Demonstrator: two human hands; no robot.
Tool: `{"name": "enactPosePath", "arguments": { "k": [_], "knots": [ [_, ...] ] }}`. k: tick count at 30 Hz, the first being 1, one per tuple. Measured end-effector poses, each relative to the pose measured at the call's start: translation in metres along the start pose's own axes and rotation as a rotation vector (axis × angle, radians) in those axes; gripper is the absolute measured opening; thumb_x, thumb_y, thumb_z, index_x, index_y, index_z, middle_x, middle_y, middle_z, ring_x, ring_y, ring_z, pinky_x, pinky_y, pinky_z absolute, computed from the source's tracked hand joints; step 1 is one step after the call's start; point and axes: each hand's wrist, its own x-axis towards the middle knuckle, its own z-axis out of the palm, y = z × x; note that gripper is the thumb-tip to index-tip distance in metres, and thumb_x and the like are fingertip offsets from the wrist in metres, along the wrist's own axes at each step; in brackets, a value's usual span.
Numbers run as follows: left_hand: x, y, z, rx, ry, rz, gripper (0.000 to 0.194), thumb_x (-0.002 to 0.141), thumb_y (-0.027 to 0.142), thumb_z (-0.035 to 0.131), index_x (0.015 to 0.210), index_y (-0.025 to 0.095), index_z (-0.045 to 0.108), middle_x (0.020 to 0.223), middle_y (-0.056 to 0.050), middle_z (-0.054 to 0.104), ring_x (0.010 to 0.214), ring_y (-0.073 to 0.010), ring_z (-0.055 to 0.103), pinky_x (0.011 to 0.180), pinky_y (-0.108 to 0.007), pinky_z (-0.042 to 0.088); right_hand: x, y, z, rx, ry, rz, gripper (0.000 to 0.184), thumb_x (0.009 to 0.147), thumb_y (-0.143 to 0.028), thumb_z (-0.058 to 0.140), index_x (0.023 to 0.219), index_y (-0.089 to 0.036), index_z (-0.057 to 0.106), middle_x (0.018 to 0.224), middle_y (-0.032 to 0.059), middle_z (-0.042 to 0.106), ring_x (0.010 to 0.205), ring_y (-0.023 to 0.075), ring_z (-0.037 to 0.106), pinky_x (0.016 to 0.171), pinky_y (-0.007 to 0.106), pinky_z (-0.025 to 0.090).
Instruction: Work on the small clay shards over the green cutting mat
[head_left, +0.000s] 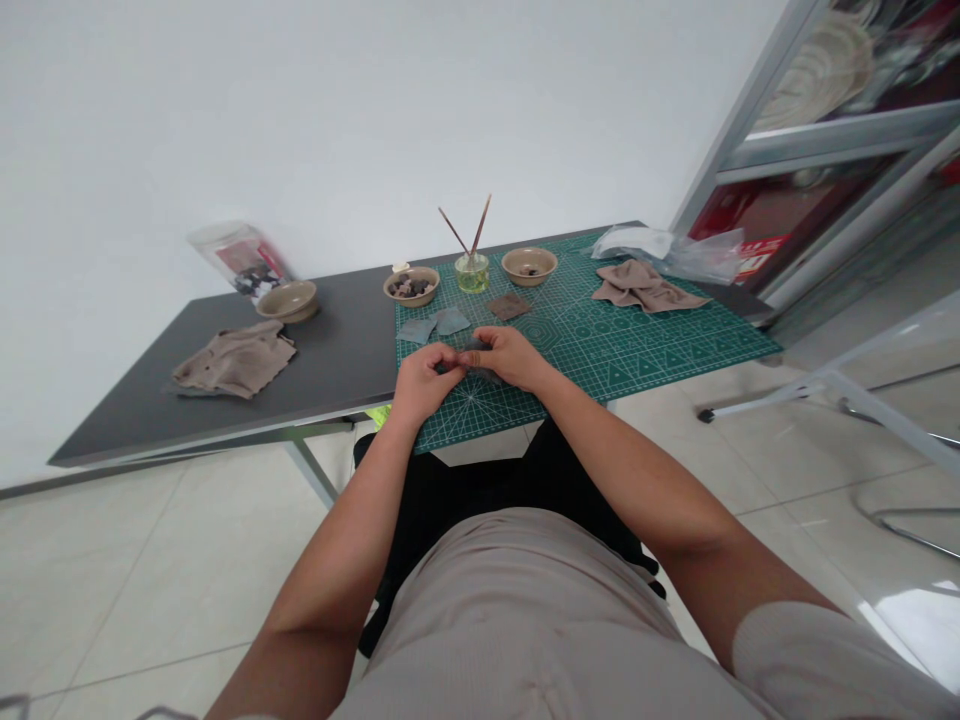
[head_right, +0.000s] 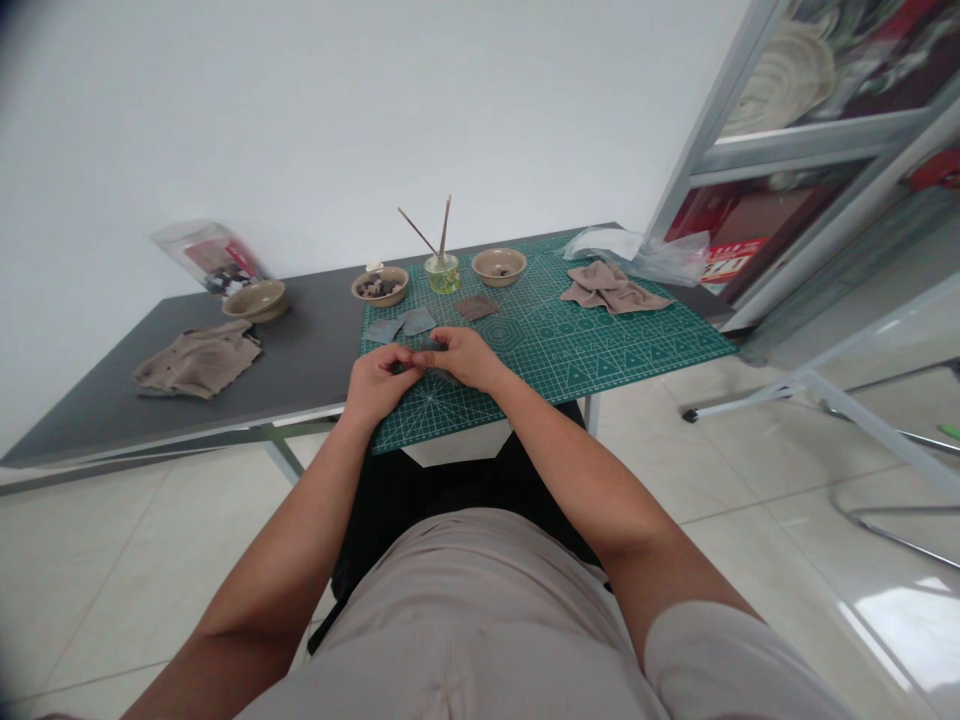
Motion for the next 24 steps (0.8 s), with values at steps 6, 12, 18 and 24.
{"name": "enactPosePath", "arguments": {
  "k": [6,12,18,24],
  "knots": [
    [-0.0006,-0.0002,-0.0016,-0.159,0.020,-0.035,0.015,0.072,0.032,0.071,0.069,0.020,0.063,0.073,0.000,0.067,0.068,-0.0147,0.059,0.068,-0.028,0.046,-0.0005,-0.0001,0.0010,0.181,-0.036,0.036,0.039,0.067,-0.052,0.074,0.071,-0.018,0.054,0.063,-0.0043,0.049,0.057,0.0094,0.040,0.054,0.024,0.030],
    [-0.0012,0.0000,0.0000,0.049,-0.030,0.021,0.008,0.072,0.020,0.064,0.065,0.020,0.060,0.067,0.002,0.062,0.067,-0.0144,0.057,0.067,-0.027,0.045,0.0007,0.0028,0.0008,-0.060,-0.005,-0.037,0.040,0.064,-0.050,0.078,0.069,-0.018,0.055,0.062,-0.0048,0.049,0.062,0.0109,0.042,0.058,0.025,0.030],
    [-0.0010,-0.0013,-0.0007,-0.168,0.027,-0.038,0.014,0.071,0.031,0.073,0.069,0.020,0.064,0.074,0.001,0.068,0.070,-0.0145,0.061,0.070,-0.028,0.048,0.0014,0.0028,0.0005,0.186,-0.025,0.018,0.041,0.065,-0.052,0.077,0.067,-0.019,0.053,0.062,-0.0046,0.049,0.059,0.0103,0.043,0.056,0.025,0.033],
    [0.0005,-0.0028,-0.0021,-0.380,0.014,-0.106,0.021,0.066,0.034,0.079,0.071,0.018,0.064,0.077,-0.001,0.071,0.069,-0.0144,0.063,0.068,-0.029,0.050,0.0014,0.0030,0.0002,0.309,-0.058,0.024,0.035,0.064,-0.045,0.079,0.073,-0.018,0.058,0.066,-0.0032,0.056,0.060,0.0102,0.047,0.057,0.025,0.037]
  ]
}}
